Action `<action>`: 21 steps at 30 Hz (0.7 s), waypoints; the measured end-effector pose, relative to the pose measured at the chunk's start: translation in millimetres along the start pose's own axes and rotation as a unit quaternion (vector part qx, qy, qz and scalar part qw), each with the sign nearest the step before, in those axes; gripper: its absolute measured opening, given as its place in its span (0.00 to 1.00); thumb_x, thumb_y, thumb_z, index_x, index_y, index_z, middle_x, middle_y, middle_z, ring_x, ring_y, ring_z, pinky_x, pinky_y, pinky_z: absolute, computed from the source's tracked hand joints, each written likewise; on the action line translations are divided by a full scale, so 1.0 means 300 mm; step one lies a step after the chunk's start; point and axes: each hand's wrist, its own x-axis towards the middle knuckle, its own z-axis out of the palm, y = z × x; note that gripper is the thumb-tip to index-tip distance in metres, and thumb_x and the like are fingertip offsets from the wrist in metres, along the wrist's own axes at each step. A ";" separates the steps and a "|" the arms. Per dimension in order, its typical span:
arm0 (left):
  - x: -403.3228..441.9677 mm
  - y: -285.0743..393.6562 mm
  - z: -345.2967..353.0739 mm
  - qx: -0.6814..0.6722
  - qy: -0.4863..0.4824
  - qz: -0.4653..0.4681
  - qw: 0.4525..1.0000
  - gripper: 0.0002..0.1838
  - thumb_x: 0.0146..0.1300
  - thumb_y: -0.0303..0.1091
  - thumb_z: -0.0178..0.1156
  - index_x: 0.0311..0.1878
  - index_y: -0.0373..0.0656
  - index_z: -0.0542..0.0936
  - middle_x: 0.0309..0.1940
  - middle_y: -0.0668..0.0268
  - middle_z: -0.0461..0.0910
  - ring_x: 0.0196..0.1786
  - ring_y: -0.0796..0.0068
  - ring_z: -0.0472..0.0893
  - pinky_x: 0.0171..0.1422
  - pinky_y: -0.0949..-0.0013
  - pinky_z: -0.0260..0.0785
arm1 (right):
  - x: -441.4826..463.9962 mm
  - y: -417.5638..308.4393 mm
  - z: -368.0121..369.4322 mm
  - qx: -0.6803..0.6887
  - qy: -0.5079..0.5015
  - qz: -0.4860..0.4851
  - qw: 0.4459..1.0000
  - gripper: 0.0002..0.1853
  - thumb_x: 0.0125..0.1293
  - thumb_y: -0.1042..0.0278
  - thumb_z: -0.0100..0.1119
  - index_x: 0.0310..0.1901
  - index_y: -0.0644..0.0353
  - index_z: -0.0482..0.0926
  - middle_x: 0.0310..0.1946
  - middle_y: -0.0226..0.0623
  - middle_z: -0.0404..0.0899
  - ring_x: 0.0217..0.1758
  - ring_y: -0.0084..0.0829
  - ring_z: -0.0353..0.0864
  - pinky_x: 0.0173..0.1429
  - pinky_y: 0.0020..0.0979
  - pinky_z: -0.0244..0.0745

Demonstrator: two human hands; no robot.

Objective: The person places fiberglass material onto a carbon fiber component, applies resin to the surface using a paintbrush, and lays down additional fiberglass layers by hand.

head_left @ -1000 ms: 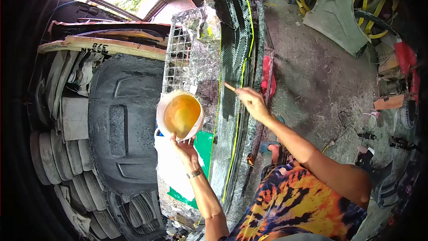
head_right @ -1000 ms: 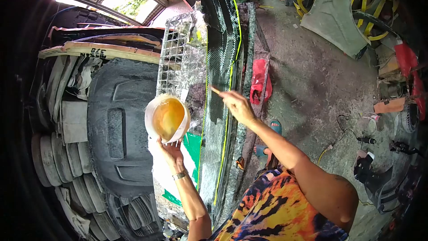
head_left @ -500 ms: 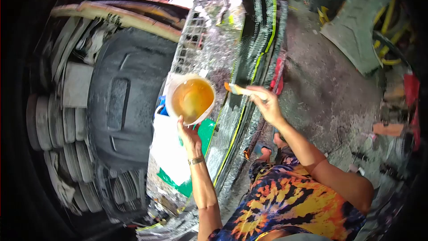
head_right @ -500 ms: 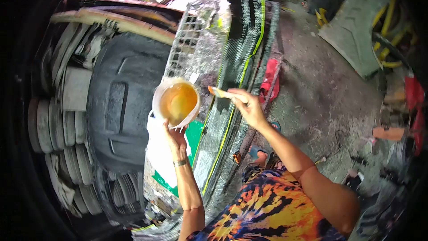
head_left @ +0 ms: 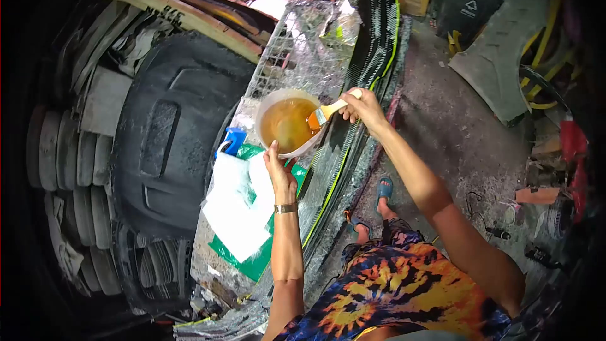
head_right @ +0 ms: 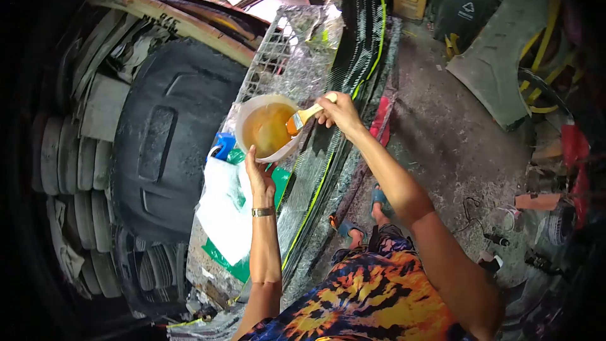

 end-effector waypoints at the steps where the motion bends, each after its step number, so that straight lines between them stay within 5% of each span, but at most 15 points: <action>1: 0.011 -0.007 0.002 -0.003 -0.003 -0.006 1.000 0.25 0.57 0.53 0.63 0.49 0.49 0.67 0.45 0.66 0.73 0.44 0.70 0.75 0.40 0.67 0.71 | -0.020 0.007 -0.038 0.051 0.004 0.014 0.999 0.11 0.68 0.61 0.54 0.38 0.62 0.76 0.25 0.35 0.80 0.23 0.20 0.79 0.23 0.21 0.72; 8: 0.057 -0.011 -0.004 -0.012 -0.021 -0.013 1.000 0.31 0.56 0.54 0.63 0.56 0.47 0.65 0.52 0.61 0.71 0.49 0.66 0.74 0.41 0.67 0.73 | -0.101 0.135 -0.213 0.174 0.136 -0.042 0.974 0.13 0.69 0.62 0.53 0.46 0.63 0.78 0.31 0.35 0.82 0.30 0.21 0.81 0.31 0.22 0.74; 10: 0.067 -0.007 -0.015 -0.003 -0.014 -0.009 1.000 0.32 0.56 0.55 0.63 0.57 0.47 0.65 0.53 0.61 0.70 0.50 0.65 0.74 0.42 0.66 0.73 | -0.077 0.212 -0.190 0.063 0.209 -0.111 0.970 0.14 0.69 0.63 0.54 0.49 0.64 0.78 0.30 0.34 0.82 0.30 0.21 0.82 0.34 0.21 0.75; 14: 0.053 0.023 -0.020 0.022 0.005 -0.003 1.000 0.34 0.56 0.55 0.62 0.60 0.46 0.65 0.55 0.60 0.69 0.52 0.64 0.73 0.44 0.65 0.74 | -0.113 0.332 -0.063 -0.219 0.187 -0.270 0.919 0.14 0.64 0.76 0.57 0.52 0.64 0.76 0.39 0.39 0.79 0.36 0.30 0.79 0.39 0.28 0.74; 18: 0.051 0.034 -0.036 0.028 0.009 -0.017 0.999 0.38 0.55 0.57 0.62 0.63 0.45 0.64 0.56 0.60 0.69 0.54 0.64 0.73 0.47 0.64 0.72 | -0.223 0.359 -0.032 -0.234 0.139 -0.252 0.929 0.14 0.64 0.77 0.57 0.52 0.63 0.76 0.37 0.40 0.78 0.36 0.32 0.80 0.40 0.30 0.75; 21: 0.054 0.035 -0.052 0.034 0.001 -0.013 0.999 0.40 0.54 0.59 0.62 0.64 0.47 0.62 0.56 0.58 0.68 0.53 0.63 0.72 0.48 0.63 0.71 | -0.232 0.308 -0.101 -0.097 0.136 -0.097 0.981 0.12 0.67 0.74 0.54 0.50 0.64 0.77 0.32 0.37 0.80 0.31 0.26 0.81 0.34 0.27 0.79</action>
